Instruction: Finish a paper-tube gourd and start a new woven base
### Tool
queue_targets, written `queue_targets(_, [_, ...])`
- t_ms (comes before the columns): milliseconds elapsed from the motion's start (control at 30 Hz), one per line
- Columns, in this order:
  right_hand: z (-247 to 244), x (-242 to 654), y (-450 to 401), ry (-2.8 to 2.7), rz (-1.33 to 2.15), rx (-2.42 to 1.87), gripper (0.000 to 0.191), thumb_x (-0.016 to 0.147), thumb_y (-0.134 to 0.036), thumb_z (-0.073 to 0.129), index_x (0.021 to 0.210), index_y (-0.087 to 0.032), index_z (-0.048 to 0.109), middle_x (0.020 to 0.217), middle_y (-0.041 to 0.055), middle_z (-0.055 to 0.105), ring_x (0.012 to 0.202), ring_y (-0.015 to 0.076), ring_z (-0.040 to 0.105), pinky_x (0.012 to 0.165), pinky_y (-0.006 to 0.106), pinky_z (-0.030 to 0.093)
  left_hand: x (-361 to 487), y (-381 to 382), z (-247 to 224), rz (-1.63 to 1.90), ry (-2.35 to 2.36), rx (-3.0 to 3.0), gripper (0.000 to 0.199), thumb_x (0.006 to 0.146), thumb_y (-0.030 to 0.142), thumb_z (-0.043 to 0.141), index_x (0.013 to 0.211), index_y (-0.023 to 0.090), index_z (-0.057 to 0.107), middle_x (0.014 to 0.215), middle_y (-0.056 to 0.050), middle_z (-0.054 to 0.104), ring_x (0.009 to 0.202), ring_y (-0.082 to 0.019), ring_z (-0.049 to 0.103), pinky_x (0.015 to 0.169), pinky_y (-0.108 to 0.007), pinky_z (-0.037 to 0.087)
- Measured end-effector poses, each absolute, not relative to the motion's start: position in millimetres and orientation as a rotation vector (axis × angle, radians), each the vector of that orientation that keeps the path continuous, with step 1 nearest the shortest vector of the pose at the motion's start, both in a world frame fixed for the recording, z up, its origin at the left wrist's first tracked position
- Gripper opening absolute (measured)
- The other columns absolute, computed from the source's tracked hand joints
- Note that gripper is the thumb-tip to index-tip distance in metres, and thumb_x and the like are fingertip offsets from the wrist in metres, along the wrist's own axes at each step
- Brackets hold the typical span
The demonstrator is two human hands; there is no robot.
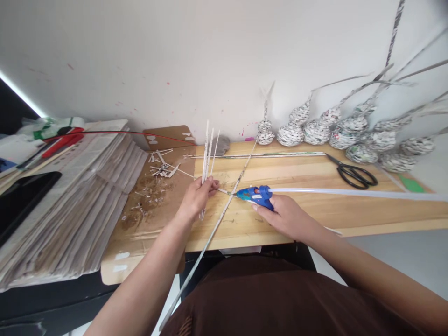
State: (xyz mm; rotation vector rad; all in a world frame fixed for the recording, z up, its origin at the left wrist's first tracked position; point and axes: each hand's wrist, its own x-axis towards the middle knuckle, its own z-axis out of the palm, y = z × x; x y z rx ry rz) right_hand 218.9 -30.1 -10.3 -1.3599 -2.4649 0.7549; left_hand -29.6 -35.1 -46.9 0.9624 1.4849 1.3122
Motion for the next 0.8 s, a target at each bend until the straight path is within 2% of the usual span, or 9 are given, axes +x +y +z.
queue_targets(200, [-9.9,217.6,-28.2,-2.409,0.791,-1.400,0.037,0.090,-0.041,0.049,0.060,-0.020,0.041,0.058,0.0016,0.054,0.055,0.0138,0.047,0.056,0.027,0.030,-27.0,-34.9,-41.6,1.315,1.483,0.900,0.031,0.078,0.043,0.063,0.071,0.013,0.064,0.104,-0.014,0.071,0.102,-0.025,0.068,0.093,-0.038,0.052])
queue_targets(300, [-11.3,216.5,-27.5,-2.304,0.946,-1.450,0.039,0.090,-0.046,0.050,0.061,-0.020,0.044,0.058,0.0025,0.057,0.053,0.0141,0.051,0.053,0.026,0.033,-25.7,-35.1,-38.3,1.312,1.490,0.869,0.025,0.075,0.038,0.064,0.071,0.014,0.065,0.102,-0.013,0.072,0.100,-0.024,0.068,0.093,-0.038,0.051])
queue_targets(433, [-16.4,216.4,-28.9,-2.088,1.252,-1.493,0.041,0.090,-0.055,0.049,0.067,-0.021,0.047,0.055,0.0012,0.059,0.046,0.0140,0.055,0.048,0.024,0.036,-25.7,-36.0,-38.5,1.317,1.490,0.888,0.027,0.076,0.041,0.064,0.073,0.014,0.066,0.102,-0.013,0.072,0.099,-0.023,0.067,0.093,-0.037,0.051])
queue_targets(533, [-16.9,214.3,-29.0,-2.131,1.197,-1.473,0.042,0.090,-0.053,0.049,0.063,-0.021,0.045,0.054,0.0017,0.059,0.046,0.0140,0.055,0.048,0.025,0.036,-26.0,-37.0,-39.7,1.320,1.472,0.893,0.029,0.076,0.042,0.066,0.074,0.013,0.067,0.102,-0.012,0.071,0.097,-0.022,0.067,0.090,-0.035,0.051])
queue_targets(600, [-14.8,212.6,-28.1,-2.204,1.098,-1.460,0.043,0.090,-0.050,0.050,0.060,-0.021,0.044,0.054,0.0025,0.060,0.047,0.0139,0.055,0.049,0.025,0.036,-25.8,-38.6,-38.5,1.355,1.443,0.865,0.030,0.074,0.043,0.068,0.076,0.013,0.068,0.099,-0.011,0.071,0.092,-0.020,0.067,0.083,-0.031,0.052])
queue_targets(667, [-12.5,211.8,-27.1,-2.244,1.042,-1.450,0.043,0.091,-0.048,0.049,0.059,-0.021,0.043,0.055,0.0029,0.060,0.047,0.0141,0.054,0.050,0.025,0.036,-25.6,-41.3,-35.0,1.384,1.444,0.842,0.031,0.073,0.044,0.070,0.080,0.014,0.071,0.088,-0.007,0.070,0.081,-0.016,0.065,0.069,-0.025,0.051])
queue_targets(733, [-11.1,212.2,-26.5,-2.266,1.011,-1.444,0.043,0.091,-0.047,0.049,0.058,-0.021,0.043,0.056,0.0032,0.061,0.049,0.0144,0.055,0.051,0.025,0.036,-25.7,-44.3,-29.5,1.386,1.462,0.835,0.035,0.072,0.047,0.071,0.085,0.015,0.074,0.069,-0.001,0.062,0.062,-0.011,0.057,0.052,-0.020,0.042])
queue_targets(800, [-10.3,213.4,-26.5,-2.279,1.000,-1.435,0.042,0.092,-0.045,0.049,0.058,-0.021,0.045,0.057,0.0035,0.062,0.051,0.0149,0.056,0.052,0.026,0.036,-26.4,-46.3,-23.6,1.380,1.446,0.832,0.039,0.071,0.050,0.073,0.089,0.016,0.075,0.057,0.004,0.050,0.049,-0.008,0.044,0.044,-0.020,0.032])
